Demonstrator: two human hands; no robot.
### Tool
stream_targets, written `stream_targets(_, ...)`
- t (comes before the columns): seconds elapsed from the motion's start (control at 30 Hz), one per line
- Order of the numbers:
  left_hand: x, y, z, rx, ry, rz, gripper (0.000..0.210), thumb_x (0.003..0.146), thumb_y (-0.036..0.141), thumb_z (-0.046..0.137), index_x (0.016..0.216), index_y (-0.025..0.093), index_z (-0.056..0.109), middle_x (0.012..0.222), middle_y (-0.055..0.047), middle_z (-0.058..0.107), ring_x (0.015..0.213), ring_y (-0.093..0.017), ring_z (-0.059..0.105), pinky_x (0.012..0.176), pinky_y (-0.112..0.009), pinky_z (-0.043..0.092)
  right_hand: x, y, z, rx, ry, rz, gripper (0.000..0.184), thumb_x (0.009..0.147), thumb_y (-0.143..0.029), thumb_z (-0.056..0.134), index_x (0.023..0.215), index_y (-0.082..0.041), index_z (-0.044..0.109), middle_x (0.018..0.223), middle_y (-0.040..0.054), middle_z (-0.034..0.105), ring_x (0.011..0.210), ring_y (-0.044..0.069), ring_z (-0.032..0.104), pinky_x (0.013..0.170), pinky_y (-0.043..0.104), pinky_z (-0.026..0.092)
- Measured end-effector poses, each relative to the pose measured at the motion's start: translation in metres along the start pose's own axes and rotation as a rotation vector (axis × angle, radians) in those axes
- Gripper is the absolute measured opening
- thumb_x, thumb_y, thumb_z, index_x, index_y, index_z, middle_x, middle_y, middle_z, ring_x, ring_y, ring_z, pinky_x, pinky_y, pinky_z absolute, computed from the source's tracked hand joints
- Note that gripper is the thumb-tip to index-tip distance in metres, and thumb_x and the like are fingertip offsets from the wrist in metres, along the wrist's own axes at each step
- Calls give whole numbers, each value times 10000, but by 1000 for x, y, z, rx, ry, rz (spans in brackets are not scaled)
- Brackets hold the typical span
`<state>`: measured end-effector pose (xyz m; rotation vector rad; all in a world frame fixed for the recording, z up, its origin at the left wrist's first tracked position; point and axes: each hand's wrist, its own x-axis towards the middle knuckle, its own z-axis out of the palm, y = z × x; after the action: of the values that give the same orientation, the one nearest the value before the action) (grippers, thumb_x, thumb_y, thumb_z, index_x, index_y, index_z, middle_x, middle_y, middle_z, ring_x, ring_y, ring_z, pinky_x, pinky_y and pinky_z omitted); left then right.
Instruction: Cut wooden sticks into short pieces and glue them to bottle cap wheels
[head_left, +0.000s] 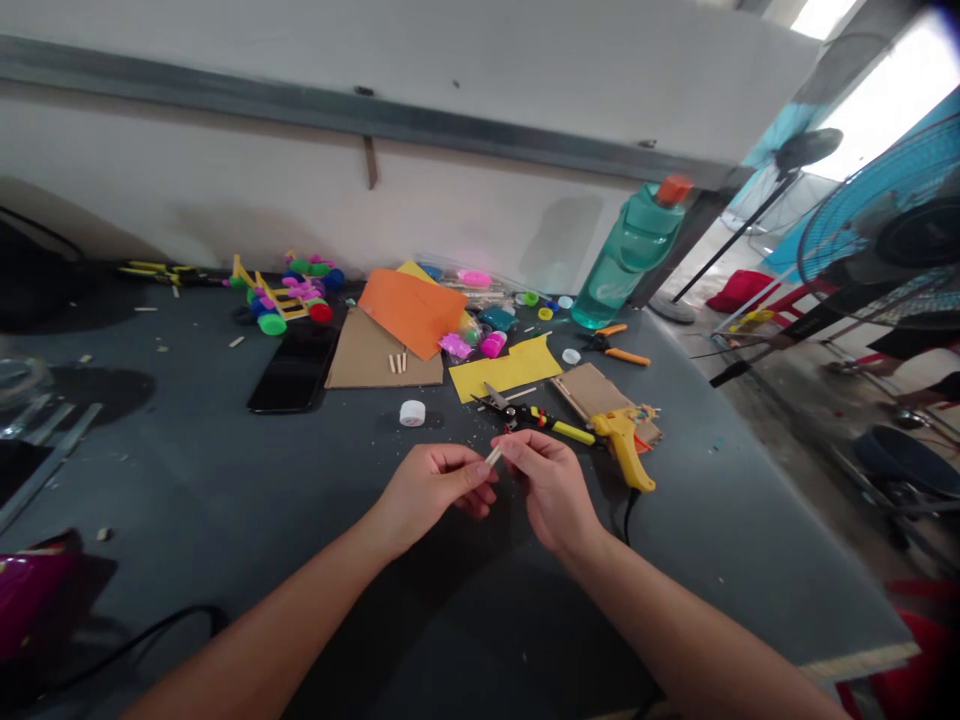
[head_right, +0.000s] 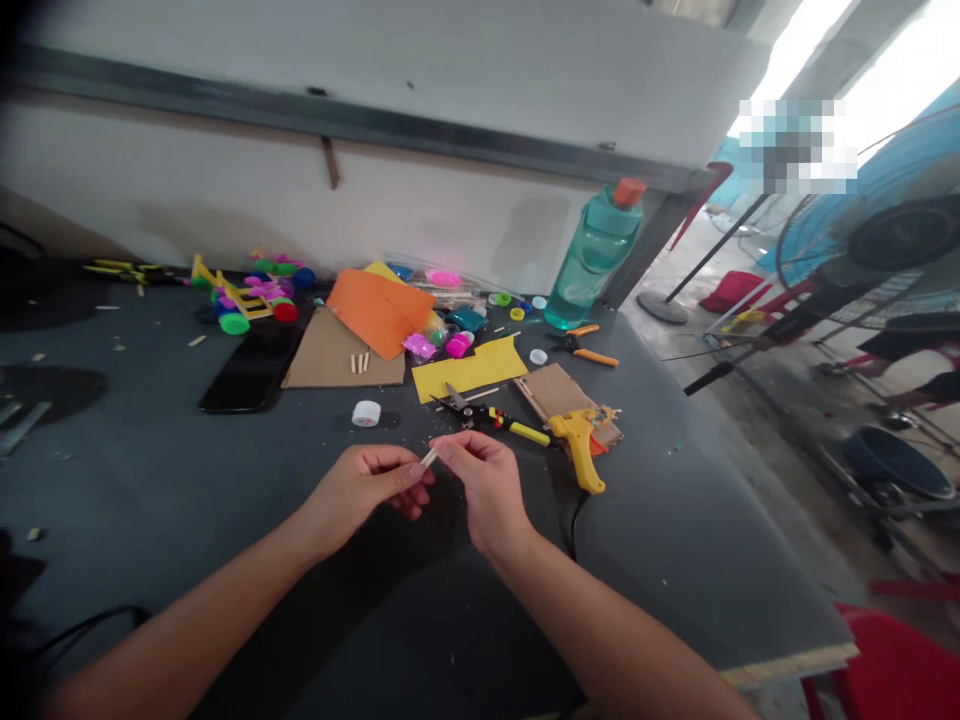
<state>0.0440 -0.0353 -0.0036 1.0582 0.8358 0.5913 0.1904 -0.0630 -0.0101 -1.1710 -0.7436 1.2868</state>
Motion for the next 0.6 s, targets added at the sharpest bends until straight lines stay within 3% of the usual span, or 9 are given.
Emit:
stream_targets(0.2, -2, 2, -8, 328, 66, 67, 219, 769, 322, 561, 718, 134, 659, 601, -21, 626, 560, -131, 601, 553, -240, 485, 2, 6, -2, -124, -16, -4, 149, 682, -302, 678, 746, -168, 683, 648, -9, 593, 551, 90, 431, 527, 224, 329)
stream_targets(0.37, -7, 6, -26, 721, 42, 178, 250, 781, 318, 502, 657, 162, 653, 575, -14, 638, 542, -136, 600, 502, -210, 420, 8, 7, -7, -369, -144, -5, 141, 680, -285, 665, 757, -167, 663, 654, -12, 588, 545, 93, 450, 513, 219, 345)
stream_targets(0.6, -10, 14, -53, 672, -165, -13, 184, 728, 216, 472, 680, 152, 638, 566, -14, 621, 521, -129, 603, 490, -208, 457, 9, 4, 6, -716, -306, -121, 102, 700, -245, 609, 722, -167, 670, 655, 3, 631, 628, 135, 542, 583, 243, 406)
